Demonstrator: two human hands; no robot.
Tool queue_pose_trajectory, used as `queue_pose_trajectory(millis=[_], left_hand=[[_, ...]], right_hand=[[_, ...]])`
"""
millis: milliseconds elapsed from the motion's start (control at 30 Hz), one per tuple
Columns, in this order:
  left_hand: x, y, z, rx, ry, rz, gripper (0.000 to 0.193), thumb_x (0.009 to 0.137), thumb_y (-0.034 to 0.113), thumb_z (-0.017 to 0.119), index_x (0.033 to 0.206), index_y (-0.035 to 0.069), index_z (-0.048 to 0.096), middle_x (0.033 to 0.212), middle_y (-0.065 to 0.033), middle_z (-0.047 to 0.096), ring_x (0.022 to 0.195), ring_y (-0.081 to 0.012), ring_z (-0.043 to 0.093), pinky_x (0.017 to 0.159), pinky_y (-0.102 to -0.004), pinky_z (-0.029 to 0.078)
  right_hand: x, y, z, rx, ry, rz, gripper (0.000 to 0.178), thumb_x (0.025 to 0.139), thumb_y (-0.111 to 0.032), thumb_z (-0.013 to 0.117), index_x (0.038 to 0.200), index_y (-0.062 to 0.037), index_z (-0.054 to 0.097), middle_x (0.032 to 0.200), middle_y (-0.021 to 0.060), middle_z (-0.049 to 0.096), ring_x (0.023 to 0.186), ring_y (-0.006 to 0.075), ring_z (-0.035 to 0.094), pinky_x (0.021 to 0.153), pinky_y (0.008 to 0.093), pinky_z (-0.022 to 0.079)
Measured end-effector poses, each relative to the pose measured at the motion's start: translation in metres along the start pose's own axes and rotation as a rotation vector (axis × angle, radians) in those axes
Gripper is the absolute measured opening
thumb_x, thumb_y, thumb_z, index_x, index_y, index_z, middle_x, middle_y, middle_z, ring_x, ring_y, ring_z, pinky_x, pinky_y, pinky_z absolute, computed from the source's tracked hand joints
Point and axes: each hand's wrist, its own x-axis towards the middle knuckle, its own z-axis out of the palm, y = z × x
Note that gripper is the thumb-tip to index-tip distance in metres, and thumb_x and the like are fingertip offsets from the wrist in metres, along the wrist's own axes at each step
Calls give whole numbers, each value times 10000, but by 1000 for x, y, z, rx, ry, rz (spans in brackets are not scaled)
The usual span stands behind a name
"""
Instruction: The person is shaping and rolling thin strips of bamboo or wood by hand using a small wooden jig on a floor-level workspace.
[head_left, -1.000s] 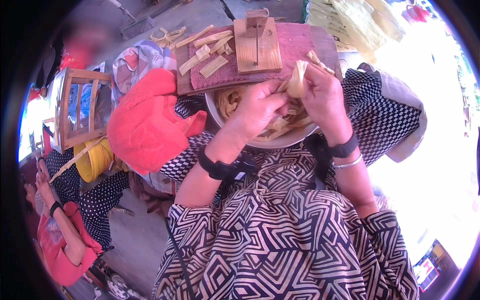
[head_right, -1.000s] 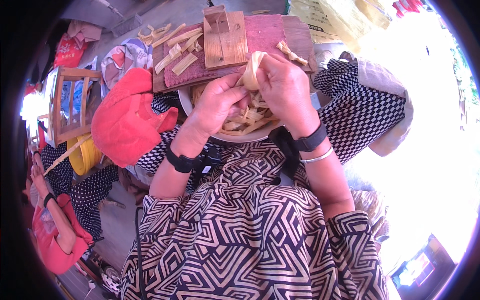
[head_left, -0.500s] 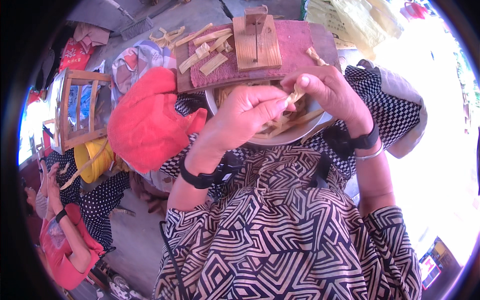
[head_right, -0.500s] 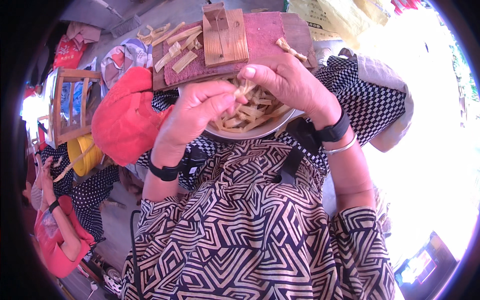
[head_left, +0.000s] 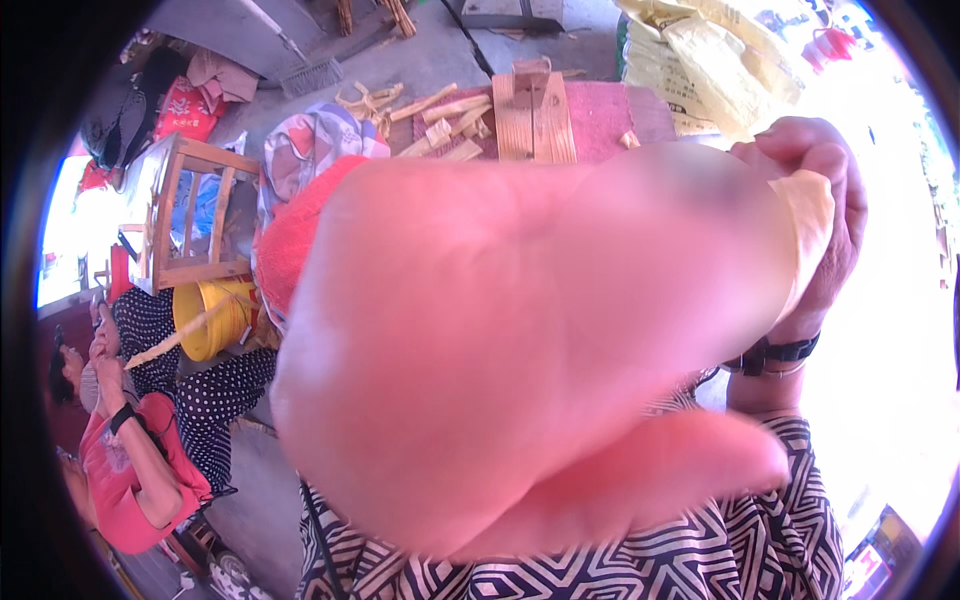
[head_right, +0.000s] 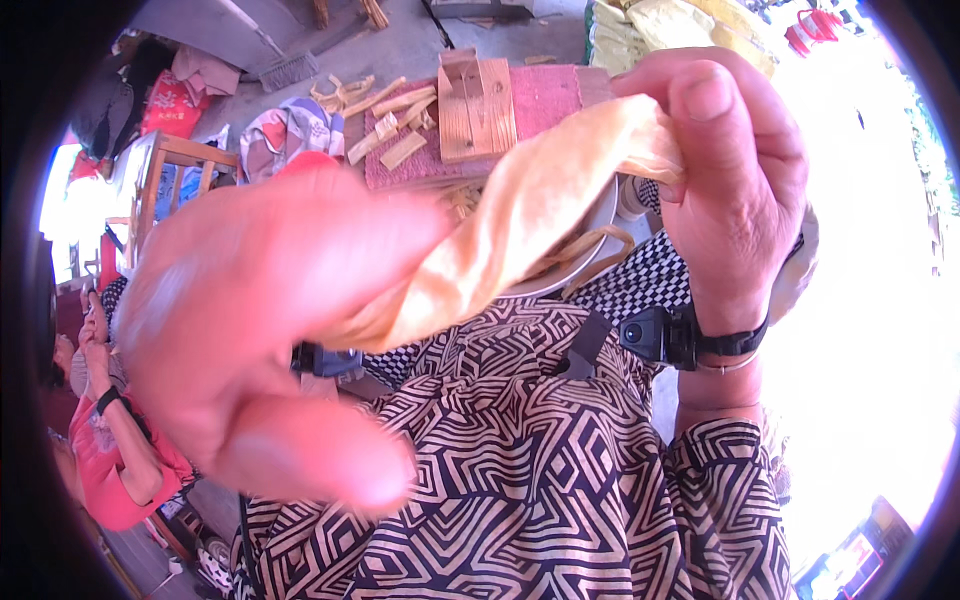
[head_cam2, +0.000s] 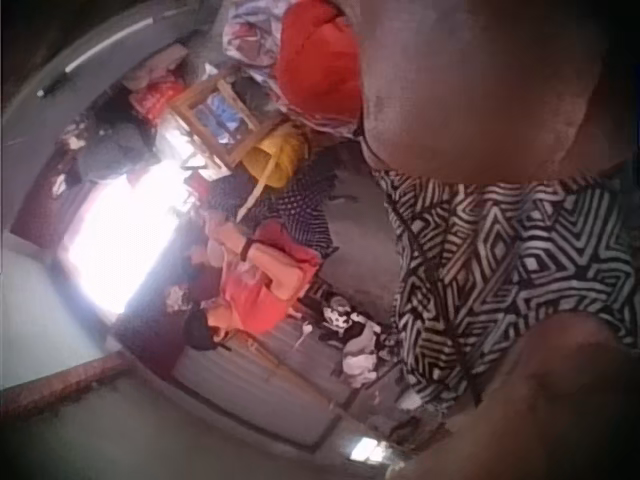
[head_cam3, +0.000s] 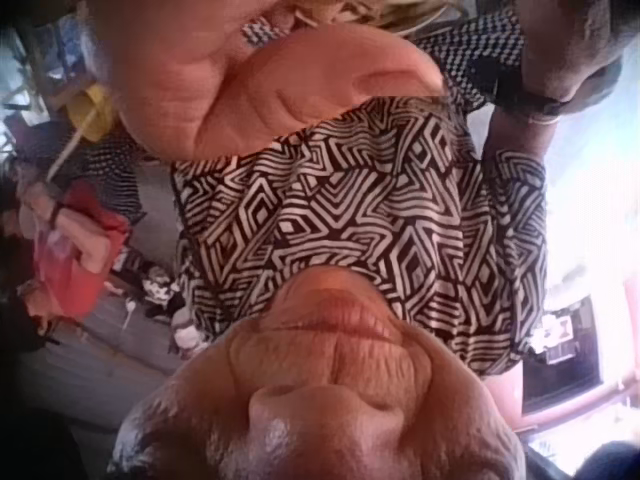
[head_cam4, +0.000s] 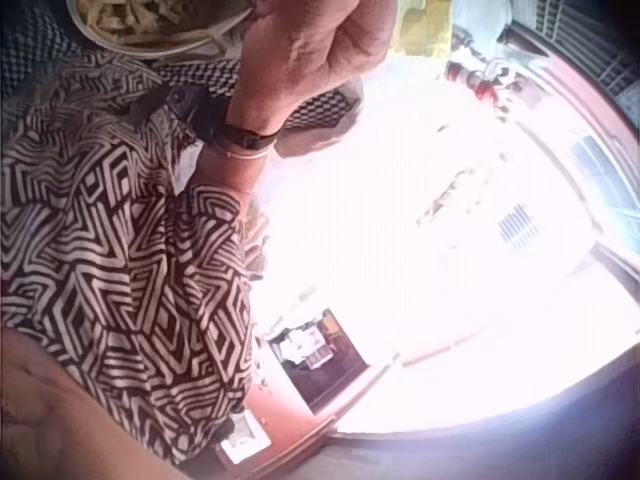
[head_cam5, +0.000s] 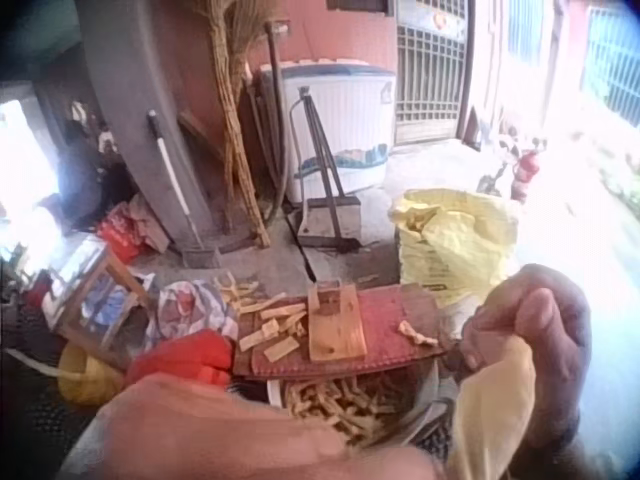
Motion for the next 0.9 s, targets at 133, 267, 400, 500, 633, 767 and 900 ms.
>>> queue_pose_trajectory(millis=[133,267,400,500,633,767,900], left_hand=[[33,-46,46,-286,248,-285,463,853,130,609,1252,-49,456,861,-68,603,716,-102,588,621,-231,491],[22,-92,103,-867,331,-457,270,913,136,552,1135,-18,550,767,13,562,648,-35,500,548,-177,410],[20,-135,107,-757,274,-521,202,923,189,556,995,11,622,674,43,536,594,-13,445,513,-167,349],[15,-154,117,-1167,253,-525,208,919,219,569,985,29,621,656,46,529,551,-17,432,482,-167,328],[30,-128,143,-1427,624,-466,177,940,218,525,982,53,573,655,28,492,461,-21,329,410,-171,243],[33,-137,168,-1515,691,-480,143,934,170,517,1025,68,557,684,24,507,466,-13,337,411,-163,236],[26,-149,176,-1338,671,-587,103,913,98,522,984,69,591,718,10,541,531,-50,451,463,-181,349]], right_hand=[[2,-2,-12,-406,-19,-7,215,936,-157,546,854,7,658,694,0,613,583,30,500,511,178,384],[-6,39,-14,-608,-105,120,172,903,-147,577,858,5,645,616,19,556,550,59,490,511,233,423],[-27,64,-29,-576,-724,467,118,835,-129,641,867,-25,688,604,45,605,524,72,517,493,262,432],[-47,52,-1,325,-634,689,138,825,-154,691,897,-39,714,698,2,670,534,66,556,484,229,455],[-36,78,10,-12,-78,601,148,873,-134,630,952,-24,691,740,33,688,573,74,592,488,232,463],[-52,99,15,-832,-107,116,116,817,-139,630,914,-101,681,672,142,613,614,315,627,546,361,504],[-56,100,11,-865,-160,165,103,822,-165,623,889,-103,674,663,127,617,618,310,631,553,384,501]])
